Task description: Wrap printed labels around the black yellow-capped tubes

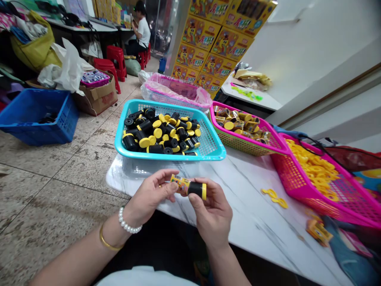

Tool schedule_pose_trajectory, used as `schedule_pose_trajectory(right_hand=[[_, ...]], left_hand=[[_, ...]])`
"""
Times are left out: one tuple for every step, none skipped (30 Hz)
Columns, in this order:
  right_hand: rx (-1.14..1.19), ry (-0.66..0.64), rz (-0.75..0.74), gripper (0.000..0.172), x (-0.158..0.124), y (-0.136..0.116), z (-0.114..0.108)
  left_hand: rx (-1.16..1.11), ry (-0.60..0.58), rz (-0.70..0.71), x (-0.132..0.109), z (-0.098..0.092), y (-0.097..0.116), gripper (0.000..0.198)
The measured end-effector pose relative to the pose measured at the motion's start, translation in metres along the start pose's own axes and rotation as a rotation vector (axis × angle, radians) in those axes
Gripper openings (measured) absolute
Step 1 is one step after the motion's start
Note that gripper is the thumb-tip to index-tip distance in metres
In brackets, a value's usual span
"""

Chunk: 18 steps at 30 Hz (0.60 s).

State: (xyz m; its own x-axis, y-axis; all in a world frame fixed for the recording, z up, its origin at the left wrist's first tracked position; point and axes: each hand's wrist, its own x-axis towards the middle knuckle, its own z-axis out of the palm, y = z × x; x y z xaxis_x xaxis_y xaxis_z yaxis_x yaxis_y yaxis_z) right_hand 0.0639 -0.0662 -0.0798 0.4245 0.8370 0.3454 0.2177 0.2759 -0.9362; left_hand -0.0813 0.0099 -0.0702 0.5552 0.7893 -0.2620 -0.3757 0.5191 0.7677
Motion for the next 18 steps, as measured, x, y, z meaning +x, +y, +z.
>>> schedule_pose_trajectory(right_hand=[[-0.005,-0.006,-0.009,0.027,0.000,0.001,-0.001],[-0.023,-0.011,-0.029,0.028,-0.001,0.003,-0.001],[-0.054,-0.017,-0.056,0.029,-0.002,0.005,-0.002],[-0.092,-0.026,-0.087,0.031,-0.002,0.008,-0.002],[-0.134,-0.040,-0.119,0.032,-0.003,0.010,-0.003],[-0.174,-0.055,-0.155,0.034,-0.003,0.012,-0.005],[-0.216,-0.068,-0.190,0.036,-0.003,0.013,-0.006],[-0.263,-0.072,-0.222,0.038,-0.003,0.013,-0.008],[-0.312,-0.073,-0.251,0.041,-0.002,0.012,-0.010],[-0.360,-0.075,-0.274,0.043,-0.002,0.010,-0.012],[-0.400,-0.087,-0.290,0.046,-0.002,0.007,-0.014],[-0.426,-0.109,-0.297,0.049,-0.002,0.004,-0.016],[-0.436,-0.142,-0.297,0.052,-0.002,0.001,-0.019],[-0.436,-0.172,-0.293,0.054,-0.003,-0.002,-0.022],[-0.430,-0.190,-0.285,0.055,-0.005,-0.003,-0.024],[-0.420,-0.189,-0.276,0.056,-0.006,-0.004,-0.027],[-0.407,-0.171,-0.267,0.056,-0.008,-0.003,-0.029],[-0.393,-0.149,-0.262,0.056,-0.010,-0.002,-0.031]], left_hand=[[-0.005,-0.044,-0.020,0.001,0.000,0.000,0.054],[-0.010,-0.077,-0.029,0.001,0.001,0.000,0.052],[-0.012,-0.100,-0.029,0.002,0.001,0.000,0.048],[-0.013,-0.116,-0.025,0.004,0.001,-0.001,0.045],[-0.015,-0.132,-0.021,0.005,0.001,-0.002,0.042],[-0.017,-0.147,-0.020,0.006,0.001,-0.002,0.039],[-0.019,-0.159,-0.022,0.007,0.000,-0.003,0.038],[-0.020,-0.169,-0.032,0.008,-0.001,-0.004,0.037],[-0.016,-0.176,-0.045,0.009,-0.002,-0.005,0.036],[-0.007,-0.179,-0.060,0.009,-0.003,-0.005,0.035],[0.005,-0.175,-0.073,0.009,-0.004,-0.005,0.035],[0.016,-0.168,-0.083,0.009,-0.005,-0.005,0.035],[0.024,-0.165,-0.090,0.009,-0.005,-0.006,0.036],[0.028,-0.164,-0.096,0.009,-0.005,-0.006,0.037],[0.029,-0.165,-0.103,0.008,-0.006,-0.006,0.038],[0.028,-0.166,-0.111,0.008,-0.005,-0.006,0.040],[0.027,-0.170,-0.118,0.008,-0.005,-0.007,0.041],[0.027,-0.175,-0.127,0.009,-0.004,-0.007,0.042]])
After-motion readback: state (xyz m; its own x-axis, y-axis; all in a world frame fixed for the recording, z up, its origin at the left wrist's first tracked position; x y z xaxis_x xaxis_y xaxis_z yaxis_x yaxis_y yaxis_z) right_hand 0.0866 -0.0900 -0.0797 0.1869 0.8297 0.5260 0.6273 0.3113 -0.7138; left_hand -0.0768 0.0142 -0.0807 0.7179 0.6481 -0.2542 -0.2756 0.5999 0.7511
